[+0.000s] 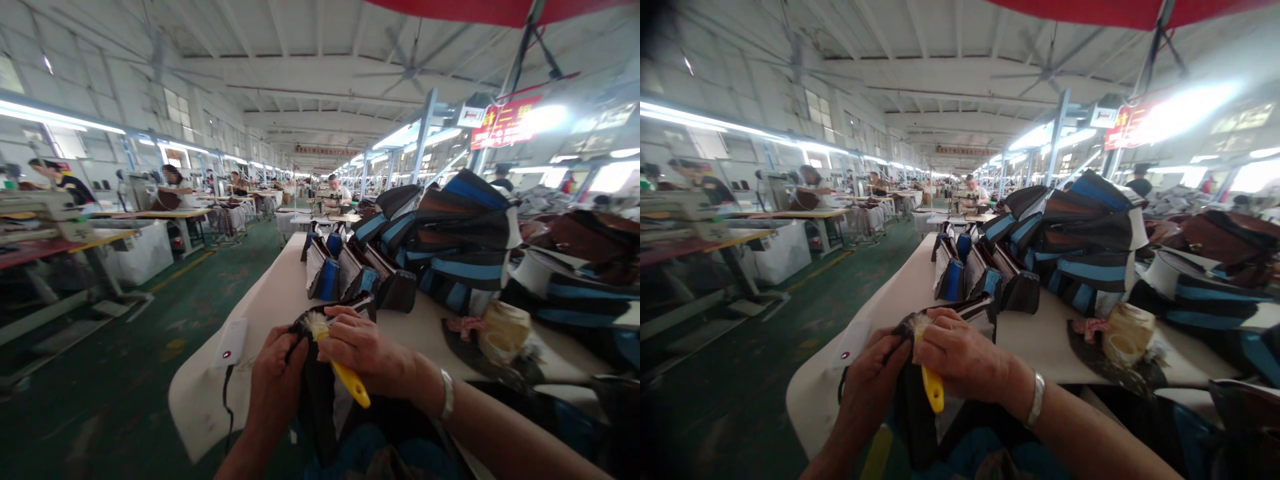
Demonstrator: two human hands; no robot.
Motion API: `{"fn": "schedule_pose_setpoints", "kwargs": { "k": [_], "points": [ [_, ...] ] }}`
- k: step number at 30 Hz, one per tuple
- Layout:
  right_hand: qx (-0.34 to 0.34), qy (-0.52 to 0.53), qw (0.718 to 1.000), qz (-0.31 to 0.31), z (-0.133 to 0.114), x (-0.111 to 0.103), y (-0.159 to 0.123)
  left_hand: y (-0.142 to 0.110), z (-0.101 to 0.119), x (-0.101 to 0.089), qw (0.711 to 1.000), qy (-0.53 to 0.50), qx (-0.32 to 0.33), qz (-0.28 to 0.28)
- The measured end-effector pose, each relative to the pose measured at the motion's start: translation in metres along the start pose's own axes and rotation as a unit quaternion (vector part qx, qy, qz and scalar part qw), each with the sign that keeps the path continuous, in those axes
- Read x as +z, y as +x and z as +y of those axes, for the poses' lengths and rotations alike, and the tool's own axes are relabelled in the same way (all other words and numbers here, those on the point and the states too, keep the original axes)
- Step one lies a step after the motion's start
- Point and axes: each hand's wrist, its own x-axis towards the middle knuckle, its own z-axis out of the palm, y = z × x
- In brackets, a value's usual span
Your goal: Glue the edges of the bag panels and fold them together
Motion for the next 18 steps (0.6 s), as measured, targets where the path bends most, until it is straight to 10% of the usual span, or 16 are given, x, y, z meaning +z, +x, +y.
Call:
{"fn": "schedule_pose_setpoints", "kwargs": {
  "k": [4,11,18],
  "points": [
    [0.084,0.005,0.989,0.124,0.002,-0.009,-0.004,-0.002,-0.004,-0.006,1.000,0.014,0.002,0.006],
    [0.340,0.057,0.877,0.334,-0.012,-0.024,-0.054,0.011,-0.025,-0.024,0.993,0.065,-0.029,0.089],
    [0.563,0.154,0.643,0.495,-0.025,-0.028,-0.134,0.029,-0.017,-0.064,0.956,0.188,-0.036,0.225]
  ]
}}
